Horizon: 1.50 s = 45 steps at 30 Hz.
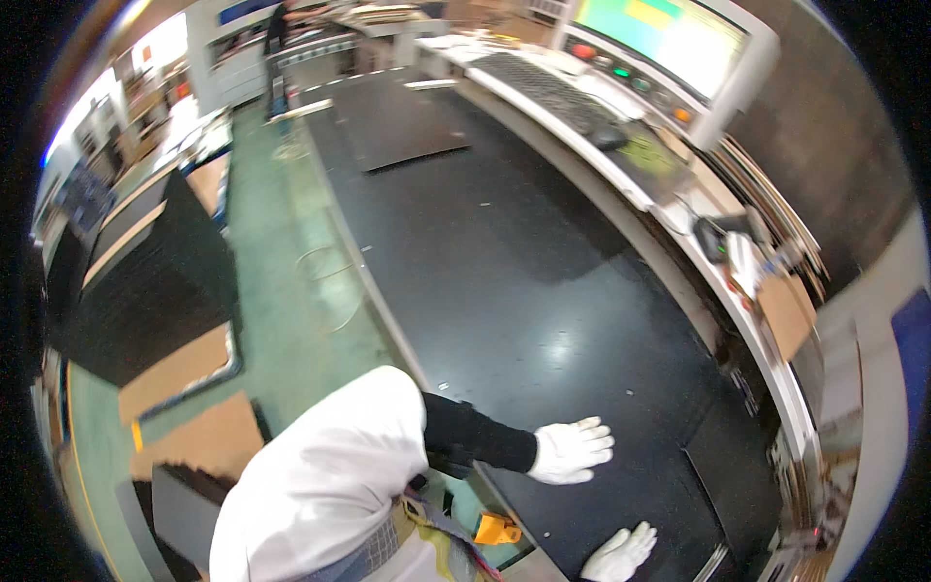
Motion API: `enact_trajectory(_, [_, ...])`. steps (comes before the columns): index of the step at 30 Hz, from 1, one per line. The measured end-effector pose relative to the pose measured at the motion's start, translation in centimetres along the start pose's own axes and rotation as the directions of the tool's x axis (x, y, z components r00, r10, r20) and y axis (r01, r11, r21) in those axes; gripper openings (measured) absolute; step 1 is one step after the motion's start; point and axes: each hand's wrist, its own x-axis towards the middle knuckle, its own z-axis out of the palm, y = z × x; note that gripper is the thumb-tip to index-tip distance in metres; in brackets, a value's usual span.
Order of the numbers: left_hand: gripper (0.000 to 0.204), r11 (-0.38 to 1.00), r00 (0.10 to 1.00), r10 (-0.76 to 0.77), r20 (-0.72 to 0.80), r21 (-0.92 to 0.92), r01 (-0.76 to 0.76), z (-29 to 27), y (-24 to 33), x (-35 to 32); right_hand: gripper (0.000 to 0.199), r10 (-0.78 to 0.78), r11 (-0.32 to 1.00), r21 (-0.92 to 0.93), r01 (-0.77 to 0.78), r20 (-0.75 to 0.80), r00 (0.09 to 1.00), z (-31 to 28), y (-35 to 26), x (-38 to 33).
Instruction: Move black panels to a machine bed, interact with the control interface, and clean the panels using an air duster.
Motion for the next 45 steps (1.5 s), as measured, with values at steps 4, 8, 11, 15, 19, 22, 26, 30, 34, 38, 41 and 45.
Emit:
enact_trajectory(4, [0.055, 0.966, 0.973, -0.182, -0.143, 0.159, 0.205, -4.9, 3.3, -13.9, 0.045, -0.156, 0.978, 0.173, 0.113, 0.256, 0.954, -4.1, -12.0, -0.2])
enact_trajectory(8, [0.062, 0.851, 0.816, -0.524, 0.243, 0.191, 0.489, -8.5, 4.0, -26.0, 0.037, -0.496, 0.679, 0.584, 0.445, -0.082, 0.864, -6.5, -23.5, -0.6])
enact_trajectory(11, [0.029, 0.211, 0.014, -0.725, 0.688, 0.203, 0.956, 0.2, 1.8, -43.2, 0.026, -0.785, 0.148, 0.989, 0.017, 0.107, 0.611, -7.9, -30.7, -1.5])
enact_trajectory(15, [0.029, -0.533, -0.509, -0.818, 0.269, -0.021, 0.846, -8.1, 10.9, -50.4, 0.032, -0.890, 0.361, 0.801, -0.477, 0.449, 0.080, -3.4, -37.1, -3.7])
enact_trajectory(19, [0.034, -0.806, -0.775, -0.569, 0.274, -0.376, 0.458, -5.8, 17.3, -58.2, 0.037, -0.894, 0.325, 0.922, 0.210, 0.372, -0.250, -4.1, -46.8, -3.9])
enact_trajectory(22, [0.040, -0.824, -0.802, -0.469, 0.370, -0.511, 0.245, -2.9, 20.0, -62.4, 0.041, -0.865, -0.056, 0.949, 0.310, 0.109, -0.490, 0.5, -56.7, -4.0])
enact_trajectory(26, [0.043, -0.802, -0.895, -0.129, 0.427, -0.575, -0.158, -1.6, 23.4, -62.8, 0.034, -0.859, -0.282, 0.867, 0.411, -0.038, -0.510, -8.1, -69.3, -5.4])
enact_trajectory(30, [0.044, -0.718, -0.906, -0.093, 0.412, -0.659, -0.226, -3.9, 21.6, -65.1, 0.040, -0.879, -0.282, 0.841, 0.461, -0.035, -0.475, -12.4, -79.5, -5.9])
enact_trajectory(34, [0.046, -0.636, -0.919, -0.128, 0.374, -0.741, -0.213, -7.3, 18.3, -66.5, 0.039, -0.779, -0.377, 0.817, 0.437, -0.024, -0.627, -12.4, -86.7, -8.2])
enact_trajectory(38, [0.048, -0.565, -0.895, -0.081, 0.439, -0.760, -0.321, -7.0, 16.3, -68.3, 0.038, -0.598, -0.398, 0.805, 0.441, 0.137, -0.790, -14.0, -92.5, -10.7])
enact_trajectory(41, [0.048, -0.533, -0.875, 0.066, 0.480, -0.724, -0.438, -6.4, 14.5, -70.1, 0.040, -0.557, -0.478, 0.776, 0.411, 0.094, -0.825, -14.5, -98.4, -11.9])
enact_trajectory(45, [0.046, -0.429, -0.826, 0.210, 0.523, -0.710, -0.559, -7.3, 10.5, -73.2, 0.040, -0.503, -0.601, 0.693, 0.398, 0.058, -0.862, -16.8, -107.9, -11.9])
